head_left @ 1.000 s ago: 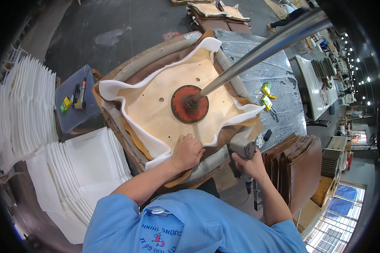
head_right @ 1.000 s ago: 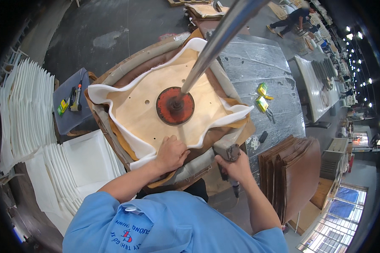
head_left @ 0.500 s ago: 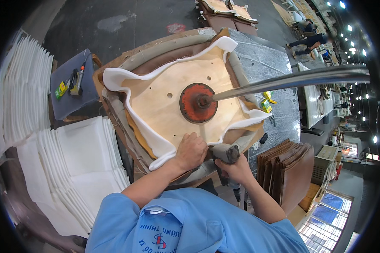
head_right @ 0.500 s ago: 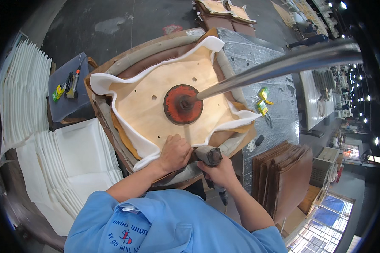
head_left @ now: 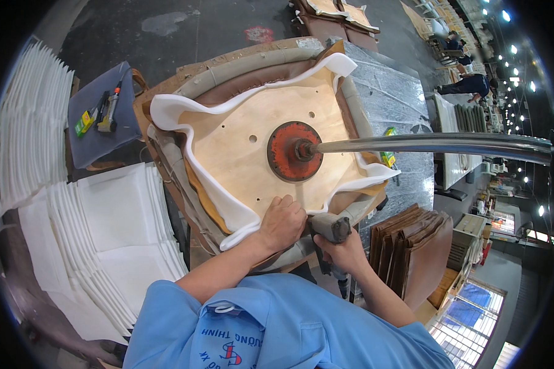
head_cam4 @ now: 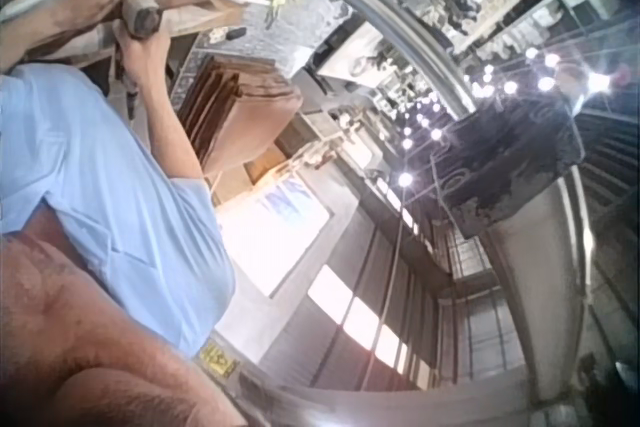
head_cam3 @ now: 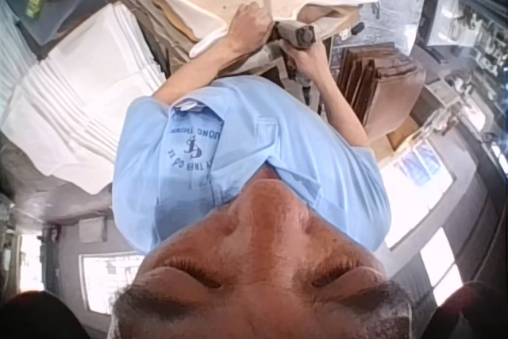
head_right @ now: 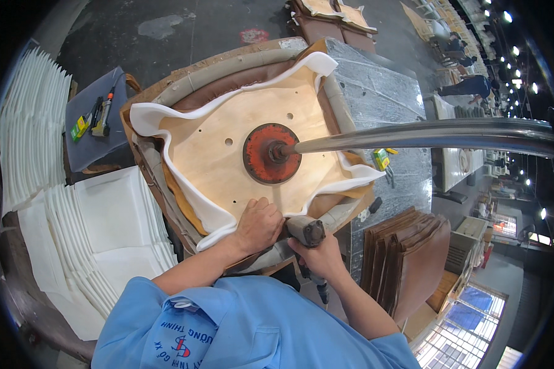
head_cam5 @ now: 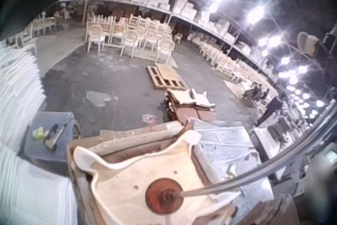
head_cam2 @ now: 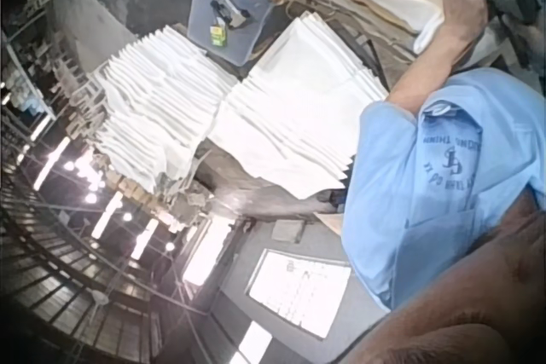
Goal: The person staples white fabric onto a wooden chair seat base using a pneumatic staple gun, then flips the seat to place a brown cushion on top. The person repeats the process with another seat, aligning and stapling the fabric around the edges.
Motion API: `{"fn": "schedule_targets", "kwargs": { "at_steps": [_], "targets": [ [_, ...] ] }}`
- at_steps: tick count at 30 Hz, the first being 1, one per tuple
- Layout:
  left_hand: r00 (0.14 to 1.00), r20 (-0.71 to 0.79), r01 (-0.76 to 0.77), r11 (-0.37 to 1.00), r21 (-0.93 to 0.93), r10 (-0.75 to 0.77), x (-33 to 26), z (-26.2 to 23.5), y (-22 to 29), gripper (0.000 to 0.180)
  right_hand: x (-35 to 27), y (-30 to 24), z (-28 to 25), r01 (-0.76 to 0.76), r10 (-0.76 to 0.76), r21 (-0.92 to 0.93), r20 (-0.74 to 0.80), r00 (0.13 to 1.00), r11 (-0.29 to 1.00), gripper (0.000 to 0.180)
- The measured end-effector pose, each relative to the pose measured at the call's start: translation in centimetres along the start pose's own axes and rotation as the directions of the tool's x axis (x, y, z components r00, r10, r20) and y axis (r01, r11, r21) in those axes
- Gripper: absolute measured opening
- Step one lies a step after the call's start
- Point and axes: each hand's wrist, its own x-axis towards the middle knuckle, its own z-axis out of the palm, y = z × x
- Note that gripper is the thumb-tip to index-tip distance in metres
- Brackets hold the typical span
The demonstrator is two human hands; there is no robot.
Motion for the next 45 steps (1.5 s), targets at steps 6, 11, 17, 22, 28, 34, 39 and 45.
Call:
{"fn": "schedule_targets", "kwargs": {
  "at_steps": [6,11,17,22,28,34,39,45],
  "targets": [
    [1.000,-0.005,0.005,1.000,-0.002,-0.005,-0.2,0.1,-0.1,0.014,-0.1,-0.4,0.8,-0.026,0.027,0.012,-0.033,0.999,1.000,0.053],
    [1.000,-0.011,0.014,1.000,0.008,-0.014,-0.2,0.1,0.5,0.012,0.5,0.9,0.7,0.098,-0.101,-0.061,-0.045,0.994,0.993,0.053],
    [0.998,0.025,0.054,0.998,0.019,-0.054,0.6,0.4,1.0,0.013,0.2,2.4,-0.9,0.088,-0.088,0.024,-0.003,0.996,0.996,0.043],
    [0.959,0.082,0.284,0.919,-0.273,-0.272,5.5,-0.4,1.3,0.019,-1.6,6.7,-5.6,0.183,-0.155,0.257,-0.127,0.980,0.949,0.033],
    [0.926,0.064,0.370,0.928,0.043,-0.372,8.6,3.2,6.3,0.034,1.6,8.2,-10.8,0.237,-0.228,0.201,-0.067,0.971,0.951,0.035],
    [0.855,0.004,0.507,0.838,0.200,-0.519,9.1,4.6,8.7,0.037,4.5,8.0,-13.1,0.276,-0.287,0.191,0.032,0.957,0.942,0.036],
    [0.891,-0.117,0.452,0.877,0.161,-0.438,8.4,6.4,7.2,0.022,6.0,5.4,-14.3,0.245,-0.252,0.070,0.123,0.960,0.967,0.036],
    [0.919,-0.170,0.375,0.922,0.092,-0.357,7.2,6.3,6.8,0.014,7.2,3.1,-13.8,0.272,-0.260,-0.035,0.189,0.947,0.962,0.034]
  ]
}}
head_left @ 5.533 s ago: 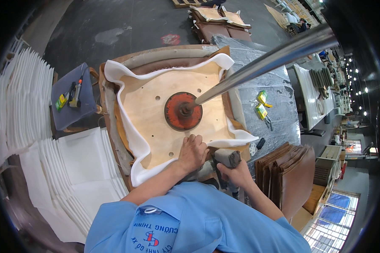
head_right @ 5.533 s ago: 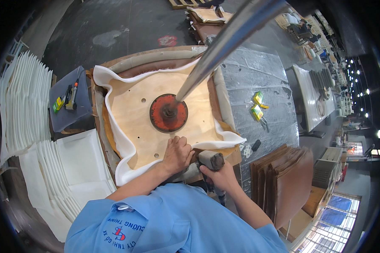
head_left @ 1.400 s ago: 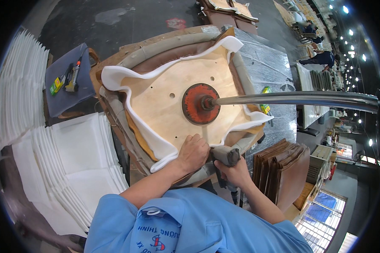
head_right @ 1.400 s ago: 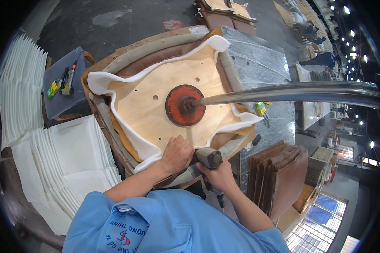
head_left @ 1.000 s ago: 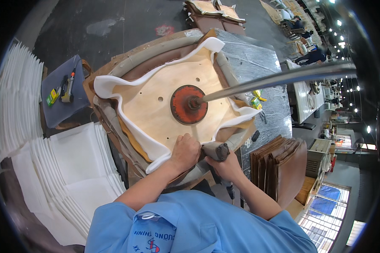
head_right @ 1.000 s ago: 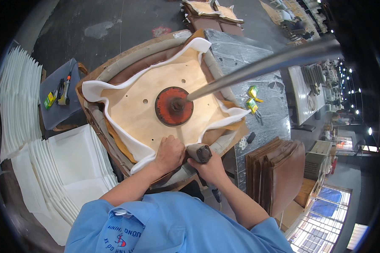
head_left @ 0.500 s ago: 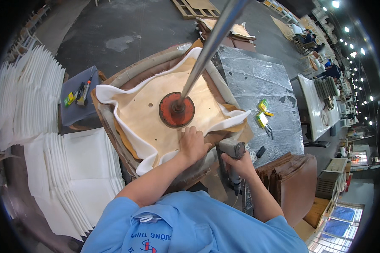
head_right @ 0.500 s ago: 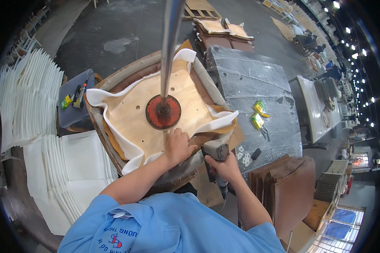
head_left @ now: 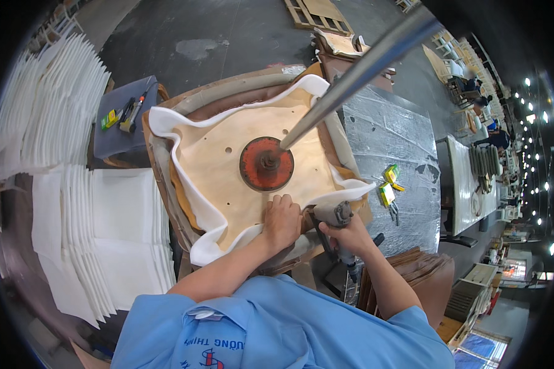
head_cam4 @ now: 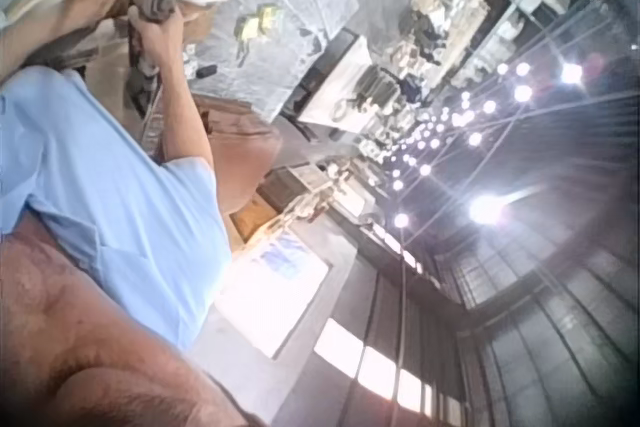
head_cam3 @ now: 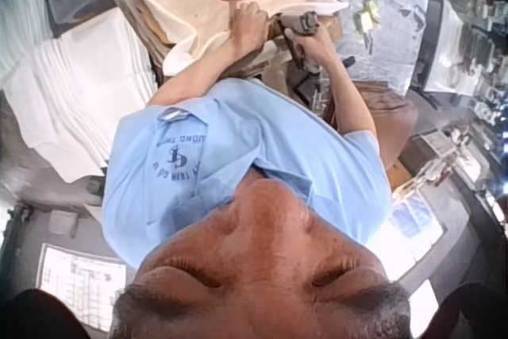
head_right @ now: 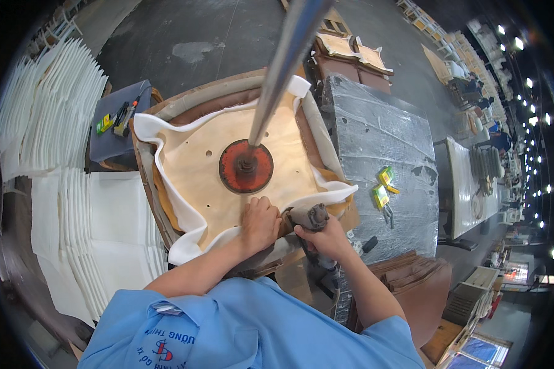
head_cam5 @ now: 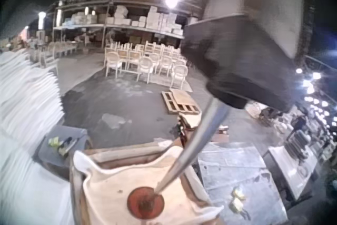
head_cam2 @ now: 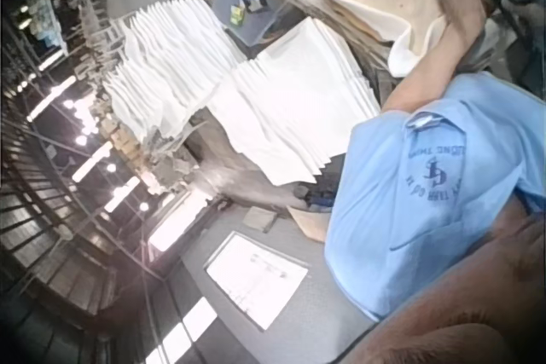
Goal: The person staples white fabric onto a wooden chair seat base using a pneumatic staple gun, then flips the seat to place a brown cushion on top. The person repeats the process with another seat, aligning and stapling the fabric around the edges.
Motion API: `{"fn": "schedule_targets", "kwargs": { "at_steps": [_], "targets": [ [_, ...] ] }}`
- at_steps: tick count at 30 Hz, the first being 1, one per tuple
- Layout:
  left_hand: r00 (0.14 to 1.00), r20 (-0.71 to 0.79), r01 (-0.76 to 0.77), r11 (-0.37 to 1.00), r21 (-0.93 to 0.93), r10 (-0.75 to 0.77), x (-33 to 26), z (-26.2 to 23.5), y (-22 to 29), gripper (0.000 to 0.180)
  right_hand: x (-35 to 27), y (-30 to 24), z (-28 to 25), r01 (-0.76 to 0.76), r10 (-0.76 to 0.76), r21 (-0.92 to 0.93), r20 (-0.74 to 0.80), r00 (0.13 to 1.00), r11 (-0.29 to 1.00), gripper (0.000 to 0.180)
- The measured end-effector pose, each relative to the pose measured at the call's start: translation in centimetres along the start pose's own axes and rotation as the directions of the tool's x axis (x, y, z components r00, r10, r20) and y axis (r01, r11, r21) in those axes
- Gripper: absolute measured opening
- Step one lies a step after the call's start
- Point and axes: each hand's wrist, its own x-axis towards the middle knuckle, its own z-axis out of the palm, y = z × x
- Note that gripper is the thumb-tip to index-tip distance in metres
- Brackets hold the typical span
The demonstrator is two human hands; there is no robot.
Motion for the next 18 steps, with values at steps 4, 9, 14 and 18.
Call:
{"fn": "schedule_targets", "kwargs": {
  "at_steps": [4,9,14,18],
  "targets": [
    [0.998,0.065,-0.017,0.999,-0.037,0.020,-0.3,-1.1,-0.2,0.014,0.2,-0.7,0.2,-0.005,0.006,-0.042,0.028,1.000,0.999,0.032],
    [0.999,-0.051,0.006,0.996,-0.095,-0.011,-0.1,-0.6,-0.3,0.012,0.1,-1.2,0.8,-0.059,0.060,-0.052,0.014,0.998,0.997,0.033],
    [0.997,-0.068,0.035,0.992,-0.118,-0.044,0.2,0.0,-0.3,0.014,0.3,-1.1,1.1,-0.040,0.040,-0.053,0.010,0.999,0.998,0.038],
    [0.996,-0.068,0.043,0.990,-0.137,-0.053,0.4,0.1,-0.3,0.014,0.8,-1.6,0.9,-0.045,0.047,-0.111,0.018,0.999,0.993,0.039]
  ]
}}
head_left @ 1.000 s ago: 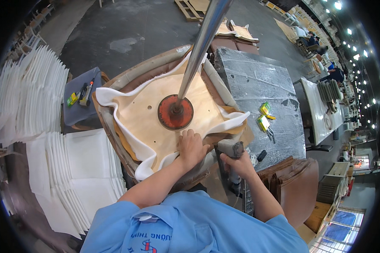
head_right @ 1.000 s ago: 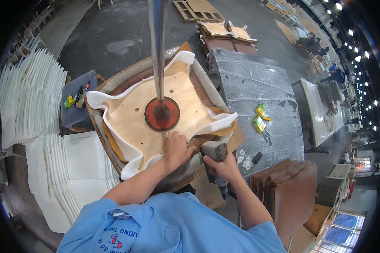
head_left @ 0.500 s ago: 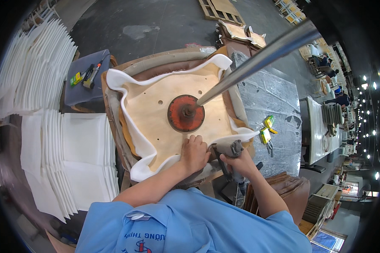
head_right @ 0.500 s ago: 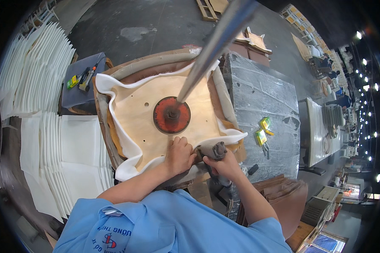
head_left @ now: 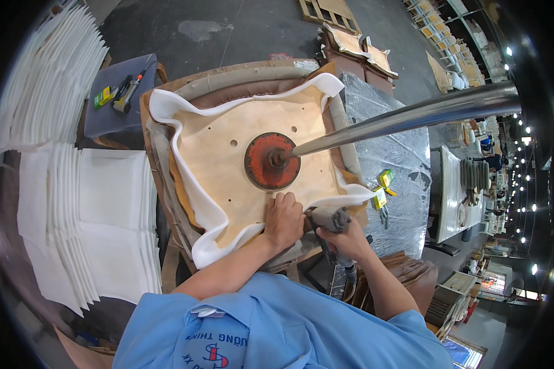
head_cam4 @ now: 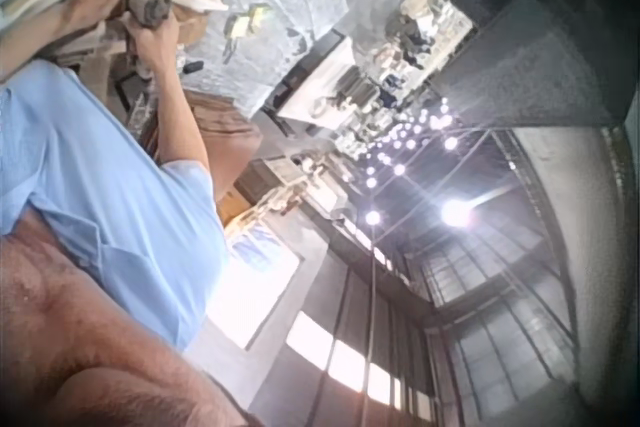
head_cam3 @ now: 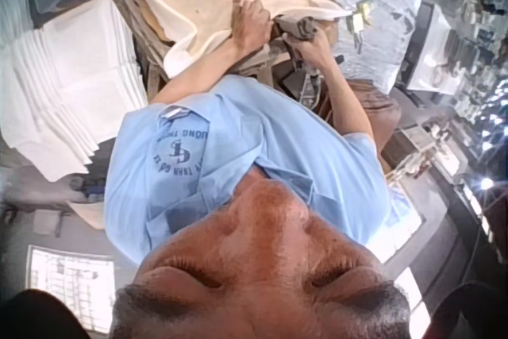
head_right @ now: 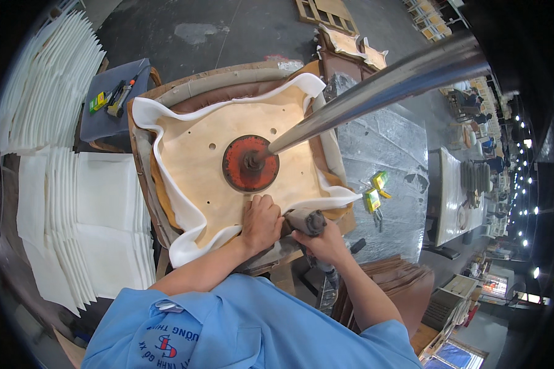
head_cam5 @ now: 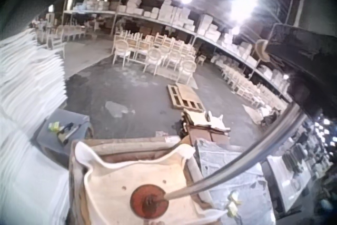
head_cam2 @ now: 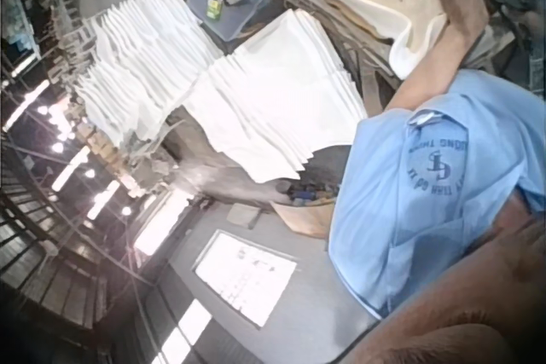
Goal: The person staples white fabric onto a wooden chair seat base using a pneumatic staple gun, then flips the seat to place a brown cushion on top. The person repeats the process with another seat, aligning and stapling the fabric around the edges.
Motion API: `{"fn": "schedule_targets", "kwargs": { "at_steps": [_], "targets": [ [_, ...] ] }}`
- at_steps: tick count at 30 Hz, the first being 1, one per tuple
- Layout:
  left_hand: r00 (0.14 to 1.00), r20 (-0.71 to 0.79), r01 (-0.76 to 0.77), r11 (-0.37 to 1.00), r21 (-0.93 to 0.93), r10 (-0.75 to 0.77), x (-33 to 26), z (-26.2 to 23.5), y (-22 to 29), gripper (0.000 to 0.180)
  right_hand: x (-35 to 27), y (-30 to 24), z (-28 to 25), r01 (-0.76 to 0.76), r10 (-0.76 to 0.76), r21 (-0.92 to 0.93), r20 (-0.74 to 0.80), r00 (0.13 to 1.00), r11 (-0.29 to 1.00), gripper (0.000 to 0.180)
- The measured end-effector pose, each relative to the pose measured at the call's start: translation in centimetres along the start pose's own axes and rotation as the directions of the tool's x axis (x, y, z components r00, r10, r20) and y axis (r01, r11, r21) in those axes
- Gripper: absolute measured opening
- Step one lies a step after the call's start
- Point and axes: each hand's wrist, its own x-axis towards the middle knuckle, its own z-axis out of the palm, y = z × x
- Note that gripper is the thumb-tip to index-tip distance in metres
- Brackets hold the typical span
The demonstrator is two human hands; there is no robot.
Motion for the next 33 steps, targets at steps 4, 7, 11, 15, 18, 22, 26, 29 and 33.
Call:
{"fn": "schedule_targets", "kwargs": {
  "at_steps": [4,7,11,15,18,22,26,29,33],
  "targets": [
    [1.000,0.006,0.002,1.000,-0.022,-0.001,0.0,-0.1,-0.2,0.014,0.2,-0.7,-0.1,-0.011,0.012,-0.025,0.006,1.000,1.000,0.032],
    [1.000,0.011,-0.008,1.000,-0.029,0.008,0.0,0.0,-0.2,0.014,0.3,-0.5,-0.2,-0.004,0.004,-0.045,0.010,1.000,0.999,0.036],
    [1.000,0.021,-0.011,0.999,-0.032,0.011,-0.1,-0.2,-0.3,0.015,0.6,-0.8,-0.2,-0.035,0.038,-0.099,0.032,0.999,0.995,0.044],
    [1.000,0.022,-0.019,1.000,-0.013,0.019,-0.1,-0.4,-0.1,0.014,0.6,-0.7,0.5,0.147,-0.157,-0.224,-0.029,0.987,0.964,0.050],
    [0.992,0.126,-0.009,0.999,0.039,0.004,0.3,-0.8,0.2,0.017,1.2,-0.2,0.2,0.135,-0.150,-0.259,-0.038,0.988,0.956,0.052],
    [0.997,0.082,-0.010,0.999,0.052,0.006,-1.3,-1.1,0.8,0.016,1.2,0.0,-0.6,0.128,-0.133,-0.166,-0.018,0.991,0.978,0.048],
    [0.999,0.037,0.017,0.999,0.050,-0.019,-1.1,-0.4,0.6,0.015,0.5,0.5,-1.1,0.034,-0.034,0.011,-0.016,0.999,0.999,0.043],
    [0.999,-0.004,0.049,0.999,0.009,-0.049,-1.1,-0.1,0.5,0.014,0.0,0.4,-0.9,0.021,-0.021,-0.005,0.000,1.000,1.000,0.042],
    [0.999,-0.010,0.037,0.998,-0.042,-0.037,-0.8,0.1,0.4,0.013,0.2,0.2,-0.7,-0.003,0.004,-0.041,0.022,1.000,0.999,0.044]
  ]
}}
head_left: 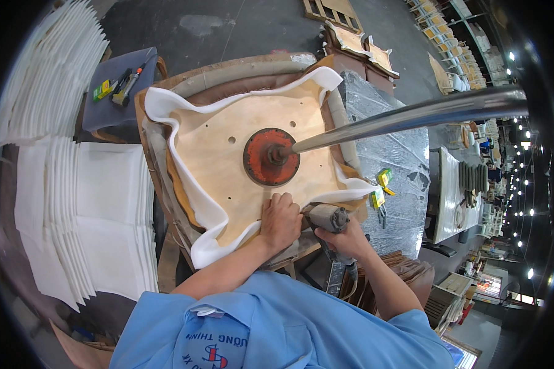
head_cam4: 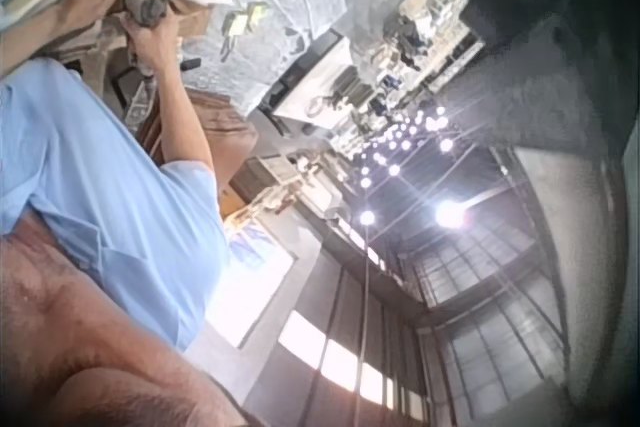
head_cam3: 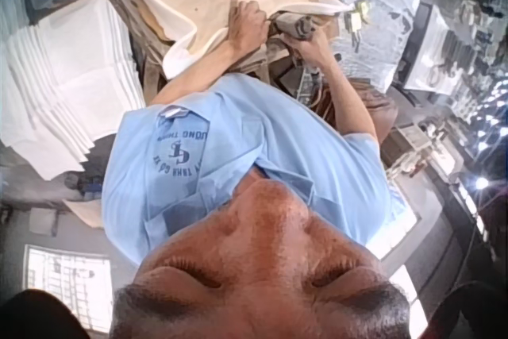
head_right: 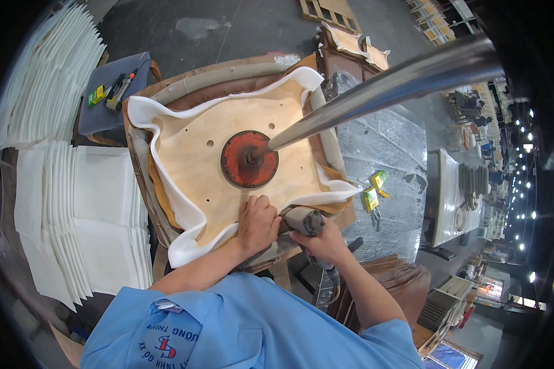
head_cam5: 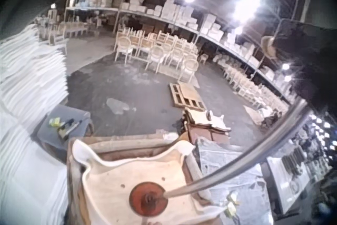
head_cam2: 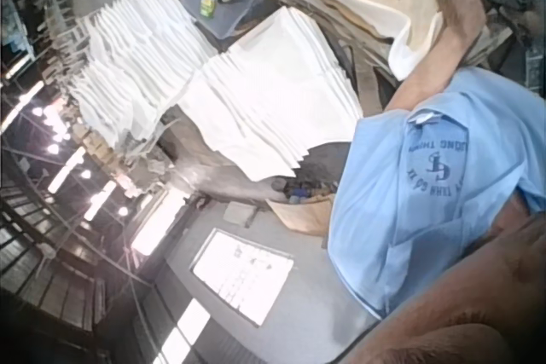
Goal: The person staples white fabric onto a wooden chair seat base using a pneumatic staple gun, then flips the seat to place a brown cushion on top. The person repeats the process with another seat, aligning and stapling the fabric around the edges.
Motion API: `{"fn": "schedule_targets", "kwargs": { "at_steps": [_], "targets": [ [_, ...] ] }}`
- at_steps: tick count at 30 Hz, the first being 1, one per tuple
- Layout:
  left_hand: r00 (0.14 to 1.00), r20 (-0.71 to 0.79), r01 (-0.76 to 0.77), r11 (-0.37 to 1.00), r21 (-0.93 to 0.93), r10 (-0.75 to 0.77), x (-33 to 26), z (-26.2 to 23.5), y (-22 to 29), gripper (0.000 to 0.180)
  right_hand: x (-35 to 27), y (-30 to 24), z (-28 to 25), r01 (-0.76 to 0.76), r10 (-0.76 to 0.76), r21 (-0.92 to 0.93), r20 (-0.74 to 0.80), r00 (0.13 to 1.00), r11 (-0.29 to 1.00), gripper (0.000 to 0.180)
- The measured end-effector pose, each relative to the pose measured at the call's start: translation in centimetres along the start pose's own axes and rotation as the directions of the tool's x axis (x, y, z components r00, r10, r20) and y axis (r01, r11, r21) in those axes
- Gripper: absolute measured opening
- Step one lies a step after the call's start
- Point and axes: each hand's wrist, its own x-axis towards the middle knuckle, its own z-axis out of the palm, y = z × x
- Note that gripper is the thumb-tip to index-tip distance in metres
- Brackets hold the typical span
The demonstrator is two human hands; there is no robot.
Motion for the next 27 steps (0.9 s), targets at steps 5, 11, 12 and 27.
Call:
{"fn": "schedule_targets", "kwargs": {
  "at_steps": [5,11,12,27],
  "targets": [
    [1.000,0.013,-0.004,1.000,0.002,0.004,-0.1,-0.1,-0.1,0.013,0.4,-0.5,-0.1,-0.041,0.042,-0.015,0.053,0.998,0.999,0.047],
    [1.000,0.021,-0.008,1.000,0.017,0.008,0.3,0.0,-0.3,0.013,1.1,-0.9,0.7,0.168,-0.173,-0.138,-0.024,0.985,0.976,0.047],
    [0.999,0.035,-0.026,1.000,0.013,0.026,0.3,0.1,0.0,0.013,1.5,0.9,0.9,0.312,-0.331,-0.195,-0.074,0.941,0.930,0.047],
    [0.999,-0.027,0.036,0.998,-0.053,-0.038,-0.3,-0.1,-0.3,0.010,-1.1,-0.7,0.7,-0.001,0.001,0.011,-0.015,1.000,1.000,0.045]
  ]
}}
